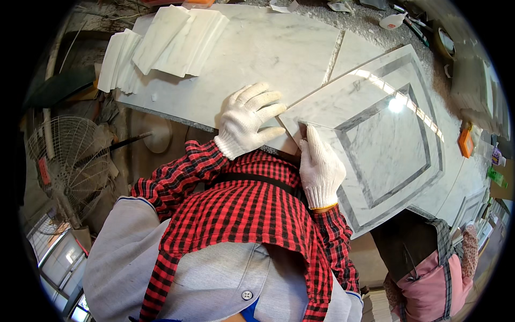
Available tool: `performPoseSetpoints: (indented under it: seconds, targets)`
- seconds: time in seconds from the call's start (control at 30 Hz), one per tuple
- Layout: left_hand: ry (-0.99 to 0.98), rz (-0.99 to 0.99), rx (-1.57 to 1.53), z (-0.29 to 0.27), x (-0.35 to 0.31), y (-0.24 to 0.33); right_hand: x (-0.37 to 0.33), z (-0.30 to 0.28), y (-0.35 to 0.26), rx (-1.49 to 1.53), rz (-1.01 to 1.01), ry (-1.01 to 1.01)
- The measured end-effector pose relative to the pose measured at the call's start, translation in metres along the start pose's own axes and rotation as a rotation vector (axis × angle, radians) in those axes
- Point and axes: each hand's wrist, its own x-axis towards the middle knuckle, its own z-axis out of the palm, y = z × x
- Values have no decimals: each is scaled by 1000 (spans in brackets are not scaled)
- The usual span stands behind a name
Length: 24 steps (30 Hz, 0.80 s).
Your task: The person uses a small metal file to smooth the edges of white rectangular panels on a workbench. They repeatedly flip the panels, scrape edges, and occasionally wipe surfaces with a cloth. The person also uses a small orange block to rub edges and applies a white substance from a bottle to the panel edges.
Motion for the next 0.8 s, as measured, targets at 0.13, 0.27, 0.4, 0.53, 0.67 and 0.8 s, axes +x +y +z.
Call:
performPoseSetpoints:
  seconds: [0.13, 0.27, 0.4, 0.53, 0.67, 0.8]
  targets:
    - [1, -7, -20, 3, -1, 0, 0, 4, 0, -55, 3, -12]
    - [8, -9, -25, 3, -1, 1, 0, 6, -1, -101, -11, -6]
    - [-3, -7, -24, 1, 0, 2, 0, 6, -3, -108, -21, -12]
    - [16, 11, -41, 3, 0, 0, 1, 7, -1, -104, -57, -8]
    - [11, 9, -12, 1, 0, 2, 3, 5, 3, -94, -89, -34]
    - [7, 19, -24, 1, 0, 0, 4, 3, 8, -83, -127, -55]
